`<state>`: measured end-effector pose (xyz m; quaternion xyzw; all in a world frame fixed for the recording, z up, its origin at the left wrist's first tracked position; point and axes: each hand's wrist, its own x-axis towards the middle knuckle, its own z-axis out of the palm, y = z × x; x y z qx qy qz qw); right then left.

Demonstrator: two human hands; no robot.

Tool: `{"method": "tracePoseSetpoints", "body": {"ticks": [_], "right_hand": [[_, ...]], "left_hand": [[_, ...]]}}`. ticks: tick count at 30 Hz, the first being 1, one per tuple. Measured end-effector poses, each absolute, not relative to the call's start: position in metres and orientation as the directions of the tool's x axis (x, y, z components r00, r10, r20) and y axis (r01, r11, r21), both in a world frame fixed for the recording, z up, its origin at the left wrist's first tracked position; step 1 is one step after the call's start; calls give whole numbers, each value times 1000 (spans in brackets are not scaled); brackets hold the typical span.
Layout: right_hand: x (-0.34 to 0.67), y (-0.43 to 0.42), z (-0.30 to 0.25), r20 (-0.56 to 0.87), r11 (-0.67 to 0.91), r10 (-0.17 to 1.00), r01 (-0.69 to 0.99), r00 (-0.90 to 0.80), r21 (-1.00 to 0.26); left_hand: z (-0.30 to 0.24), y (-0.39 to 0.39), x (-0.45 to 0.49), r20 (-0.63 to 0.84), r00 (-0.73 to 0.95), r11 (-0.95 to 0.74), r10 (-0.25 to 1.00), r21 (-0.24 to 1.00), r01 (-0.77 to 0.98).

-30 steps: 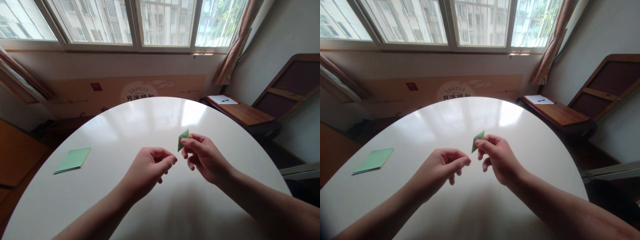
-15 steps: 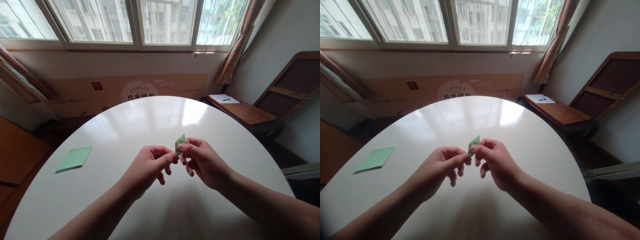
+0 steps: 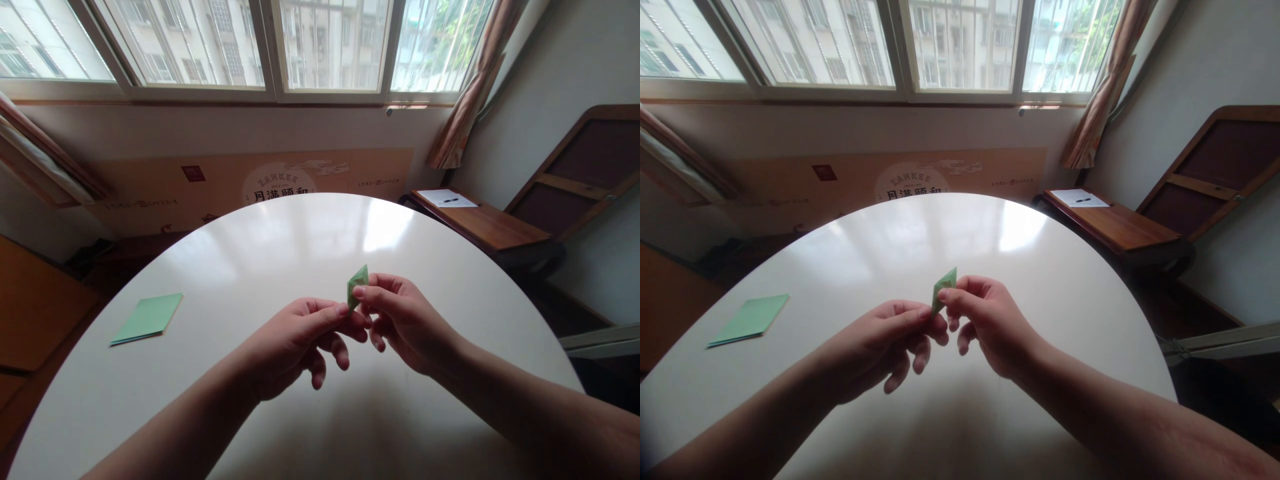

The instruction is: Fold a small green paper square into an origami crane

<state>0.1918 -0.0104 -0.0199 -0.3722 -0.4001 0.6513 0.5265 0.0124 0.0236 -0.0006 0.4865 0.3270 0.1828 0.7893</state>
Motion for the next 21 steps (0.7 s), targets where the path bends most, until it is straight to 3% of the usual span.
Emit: {"method": "tracePoseSetpoints", "body": {"ticks": [9,16,21], "right_hand": [[193,-10,-19,-78,-139,982,-379,-173,-915],[193,-9,-20,-48,-104,985,-349,-163,-931],[193,-10,-21,-13,-62,987,-306,-157,-950]], "left_hand": [[-2,23,14,-307,690,380,655,923,50],[3,20,18,-182,597,114,781,982,150],[2,16,18,-69,531,-92,844,959,269]]}}
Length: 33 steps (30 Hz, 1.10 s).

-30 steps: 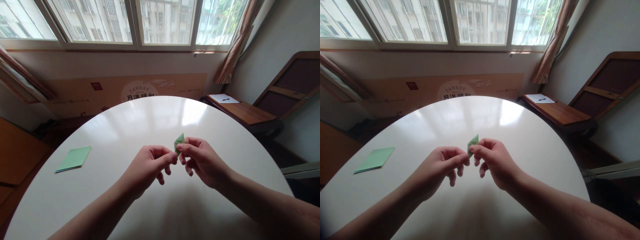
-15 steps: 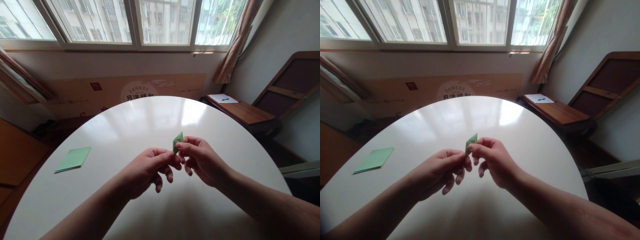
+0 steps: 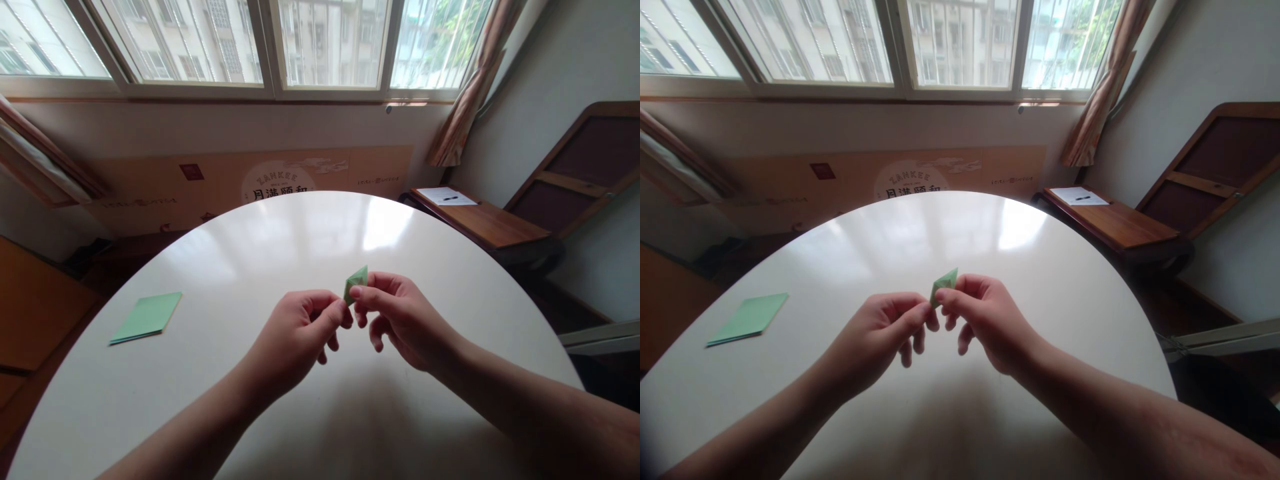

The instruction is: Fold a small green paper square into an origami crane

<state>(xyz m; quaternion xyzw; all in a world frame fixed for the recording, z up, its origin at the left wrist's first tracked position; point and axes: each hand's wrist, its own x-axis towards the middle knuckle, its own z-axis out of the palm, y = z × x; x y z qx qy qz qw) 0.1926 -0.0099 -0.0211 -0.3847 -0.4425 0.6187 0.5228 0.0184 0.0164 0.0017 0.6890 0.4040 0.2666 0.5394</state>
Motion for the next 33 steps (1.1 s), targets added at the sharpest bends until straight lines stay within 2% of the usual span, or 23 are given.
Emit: {"method": "tracePoseSetpoints", "body": {"ticks": [5,13,17,24,28,33], "right_hand": [[191,-10,-23,10,-30,990,-287,-138,-957],[188,-11,-22,-21,-55,991,-264,-131,-963],[188,-12,-22,-38,-72,990,-254,-138,-964],[186,-11,-23,-56,-93,988,-262,-142,-961],[185,-11,-23,-41,-78,989,-264,-142,-961],[186,-12,-23,-16,-43,992,-211,-127,-977]], "left_hand": [[-1,13,17,55,504,-275,862,885,376],[3,21,17,-40,474,-91,880,964,250],[0,21,16,-5,464,-144,886,948,283],[-6,15,17,191,412,-371,891,828,419],[-5,15,17,194,406,-379,893,811,446],[-2,17,15,147,414,-323,898,859,396]]}}
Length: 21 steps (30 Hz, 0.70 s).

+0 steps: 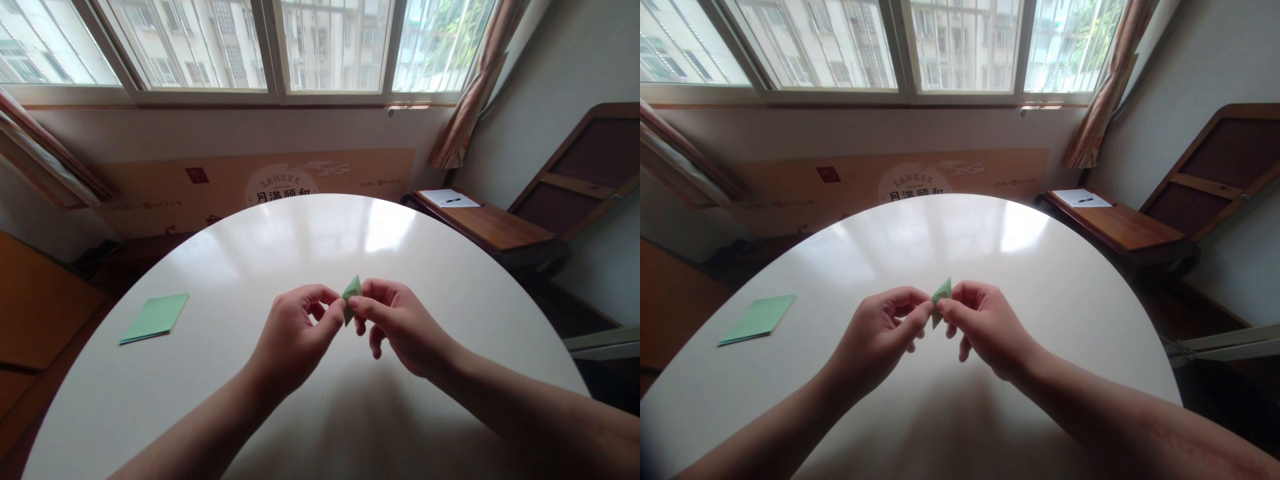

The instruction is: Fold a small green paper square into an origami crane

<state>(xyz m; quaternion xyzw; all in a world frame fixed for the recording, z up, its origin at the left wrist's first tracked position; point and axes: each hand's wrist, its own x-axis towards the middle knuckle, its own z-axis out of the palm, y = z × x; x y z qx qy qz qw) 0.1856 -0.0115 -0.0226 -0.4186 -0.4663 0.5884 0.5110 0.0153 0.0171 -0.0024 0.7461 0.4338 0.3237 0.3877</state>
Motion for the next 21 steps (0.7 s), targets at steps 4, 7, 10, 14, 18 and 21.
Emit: {"method": "tracePoseSetpoints", "body": {"ticks": [4,7,10,14,18,21], "right_hand": [[186,-13,-24,9,-8,991,-128,-133,-992],[185,-13,-26,18,8,991,-81,-130,-997],[184,-12,-28,10,-2,991,-88,-133,-996],[184,-12,-27,-8,-31,990,-161,-144,-986],[186,-12,-23,-46,-73,991,-226,-122,-971],[187,-10,-22,-57,-86,992,-255,-116,-963]], "left_hand": [[-3,19,15,104,389,-251,915,903,349],[-6,20,16,168,368,-304,914,886,350],[-8,19,18,213,346,-337,914,873,353],[-7,18,19,162,340,-276,926,906,320],[-6,18,19,77,378,-181,923,952,247],[-7,18,17,55,405,-161,913,960,231]]}}
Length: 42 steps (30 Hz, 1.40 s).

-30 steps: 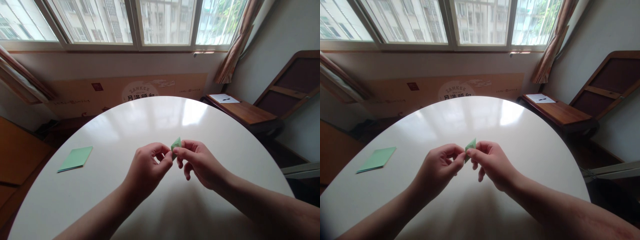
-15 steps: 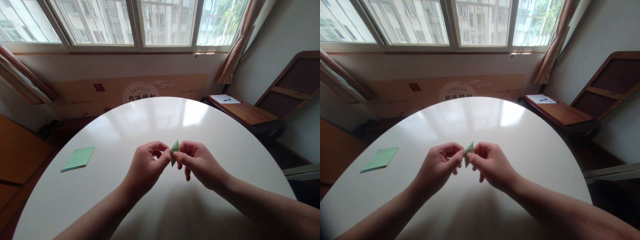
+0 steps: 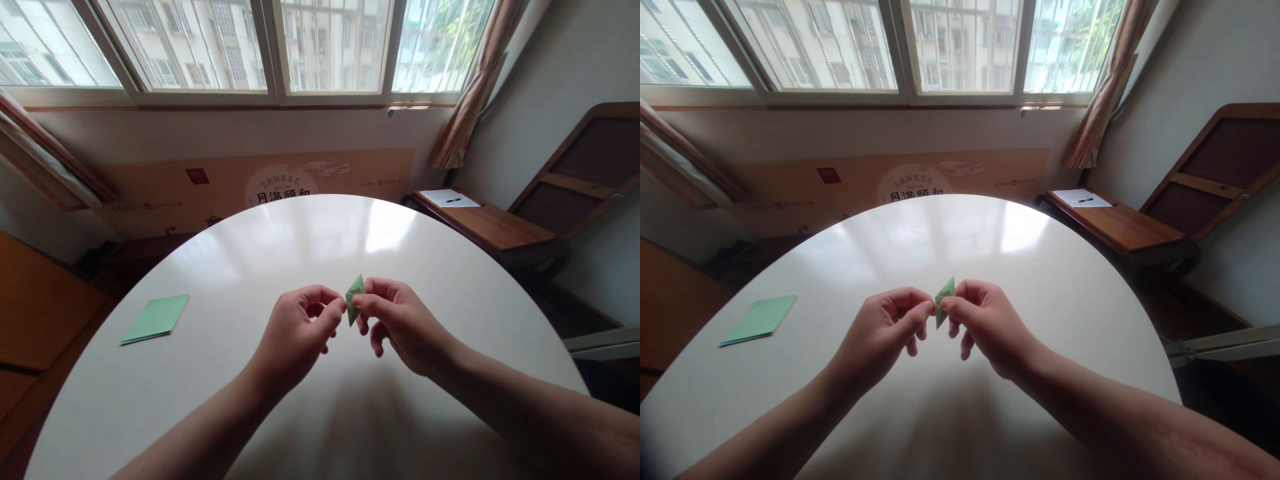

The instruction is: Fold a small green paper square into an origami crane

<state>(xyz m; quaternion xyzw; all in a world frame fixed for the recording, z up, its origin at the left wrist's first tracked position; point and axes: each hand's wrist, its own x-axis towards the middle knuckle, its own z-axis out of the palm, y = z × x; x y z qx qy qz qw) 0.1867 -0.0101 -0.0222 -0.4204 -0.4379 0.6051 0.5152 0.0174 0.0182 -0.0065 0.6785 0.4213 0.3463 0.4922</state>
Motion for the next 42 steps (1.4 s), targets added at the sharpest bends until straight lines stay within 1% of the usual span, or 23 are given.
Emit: {"method": "tracePoseSetpoints", "body": {"ticks": [5,14,18,21,25,28,30,33,37,42], "right_hand": [[186,-9,-24,-47,-77,991,-246,-129,-966],[188,-10,-28,34,25,991,-69,-131,-997],[188,-9,-27,21,19,988,-18,-151,-1000],[189,-8,-26,11,14,985,17,-172,-1000],[190,-7,-28,29,29,987,0,-155,-1000],[190,-6,-29,36,30,986,-41,-166,-999],[190,-6,-30,25,18,982,-38,-189,-999],[190,-6,-30,10,8,982,-13,-188,-1000],[187,-7,-29,-4,-3,986,1,-166,-1000],[184,-8,-26,-53,-60,983,-36,-174,-998]], "left_hand": [[-7,19,17,39,418,-142,908,965,220],[-9,21,17,68,394,-196,917,936,294],[-10,21,16,17,403,-145,915,946,289],[-9,23,16,15,410,-147,912,945,291],[-8,25,16,-7,418,-115,908,957,267],[-10,27,15,-20,383,-67,924,975,211],[-11,27,15,-7,359,-67,933,979,192],[-12,25,15,53,354,-149,934,957,250],[-11,21,15,155,381,-300,912,883,360],[-12,18,17,243,418,-413,876,824,388]]}}
